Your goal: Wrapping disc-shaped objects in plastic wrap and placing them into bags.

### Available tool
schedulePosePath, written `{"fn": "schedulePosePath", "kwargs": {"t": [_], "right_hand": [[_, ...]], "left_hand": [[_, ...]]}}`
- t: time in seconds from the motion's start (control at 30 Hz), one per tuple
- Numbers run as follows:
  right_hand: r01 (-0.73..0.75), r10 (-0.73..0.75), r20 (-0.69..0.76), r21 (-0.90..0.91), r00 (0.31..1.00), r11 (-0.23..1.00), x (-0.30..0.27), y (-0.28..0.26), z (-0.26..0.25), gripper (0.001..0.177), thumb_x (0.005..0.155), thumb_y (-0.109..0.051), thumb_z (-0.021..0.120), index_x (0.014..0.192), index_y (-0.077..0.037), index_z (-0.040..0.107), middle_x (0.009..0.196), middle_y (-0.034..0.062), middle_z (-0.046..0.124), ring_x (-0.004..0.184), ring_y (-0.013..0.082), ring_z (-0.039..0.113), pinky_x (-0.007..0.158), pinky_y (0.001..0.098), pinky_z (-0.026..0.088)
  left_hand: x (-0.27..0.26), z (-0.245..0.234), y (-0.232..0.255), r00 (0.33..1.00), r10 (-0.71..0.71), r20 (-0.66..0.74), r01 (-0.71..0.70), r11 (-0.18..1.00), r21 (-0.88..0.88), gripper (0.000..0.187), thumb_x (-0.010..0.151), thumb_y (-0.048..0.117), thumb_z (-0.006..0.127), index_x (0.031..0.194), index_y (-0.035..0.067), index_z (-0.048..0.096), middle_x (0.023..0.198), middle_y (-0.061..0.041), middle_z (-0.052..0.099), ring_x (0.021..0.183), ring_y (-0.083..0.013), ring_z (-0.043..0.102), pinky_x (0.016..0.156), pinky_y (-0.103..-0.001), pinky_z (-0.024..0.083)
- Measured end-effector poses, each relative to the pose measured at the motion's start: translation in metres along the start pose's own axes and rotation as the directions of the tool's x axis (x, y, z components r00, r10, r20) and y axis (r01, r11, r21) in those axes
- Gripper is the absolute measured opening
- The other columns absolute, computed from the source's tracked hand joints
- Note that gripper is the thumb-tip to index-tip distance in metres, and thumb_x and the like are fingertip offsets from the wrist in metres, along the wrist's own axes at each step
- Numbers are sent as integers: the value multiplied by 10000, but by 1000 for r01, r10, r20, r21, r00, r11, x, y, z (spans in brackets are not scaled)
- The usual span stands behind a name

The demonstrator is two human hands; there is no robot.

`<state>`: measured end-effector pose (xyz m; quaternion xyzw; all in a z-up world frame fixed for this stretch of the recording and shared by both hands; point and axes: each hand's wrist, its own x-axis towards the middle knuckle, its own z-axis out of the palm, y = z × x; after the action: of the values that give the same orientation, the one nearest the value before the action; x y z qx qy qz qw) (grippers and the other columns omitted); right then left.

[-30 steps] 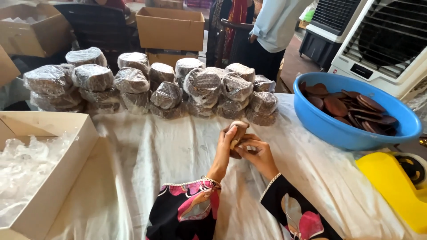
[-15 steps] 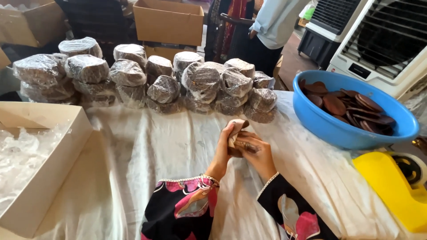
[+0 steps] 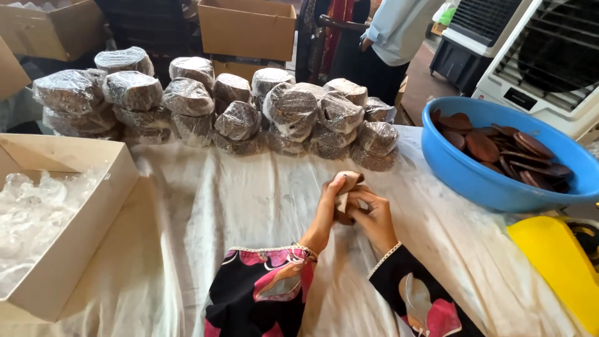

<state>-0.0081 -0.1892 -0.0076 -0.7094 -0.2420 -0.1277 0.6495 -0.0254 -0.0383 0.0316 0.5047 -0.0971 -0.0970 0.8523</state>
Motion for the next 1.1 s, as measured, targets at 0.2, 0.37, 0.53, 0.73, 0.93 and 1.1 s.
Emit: {"fn": "schedulePosePath", "kwargs": {"t": [0.2,0.37,0.53,0.73,0.93,1.1], "right_hand": [[139,-132,58,-153,990,978,-5,7,7,198,849,122,632,997,40,736,1129,63,709,1014,140,698,827,270,584],[232,-310,-134,-410,941,882,-2,-12,19,164,844,82,677,978,13,740,1069,89,730,965,182,709,780,294,564],[292,-502,-183,-628,845,722,-3,-25,19,125,839,38,709,953,-12,728,1043,96,732,954,239,709,820,337,557],[175,-379,-254,-576,890,799,0,-27,18,147,851,17,693,993,-3,723,1058,102,743,834,258,749,740,330,576],[89,-297,-248,-611,922,786,8,-5,13,252,795,18,709,1044,-11,739,1008,125,746,831,287,748,710,349,568],[59,-144,-192,-390,971,919,10,-6,12,235,777,65,696,990,-16,753,1019,71,758,825,190,741,653,307,561]], "left_hand": [[14,-24,-31,998,61,10,-61,997,-57,622,972,632,452,1369,190,635,1221,-13,696,1066,-142,667,821,-295,543],[12,-15,-27,998,-17,57,20,997,-69,655,940,671,421,1381,225,610,1211,-16,700,1081,-163,678,825,-314,558],[23,-19,-51,993,-60,106,69,994,-80,700,947,704,420,1408,207,597,1204,-65,701,1076,-200,700,854,-316,567],[15,-10,-36,999,-27,41,29,998,-57,704,929,680,451,1421,189,564,1245,-58,692,1039,-169,716,806,-306,584],[11,-14,-33,996,23,-84,-20,999,33,718,908,646,508,1433,159,446,1125,-110,659,788,-227,698,628,-326,573],[25,-20,-46,966,173,-194,-149,980,133,745,889,614,607,1432,130,448,1154,-124,683,864,-185,693,650,-292,570]]}}
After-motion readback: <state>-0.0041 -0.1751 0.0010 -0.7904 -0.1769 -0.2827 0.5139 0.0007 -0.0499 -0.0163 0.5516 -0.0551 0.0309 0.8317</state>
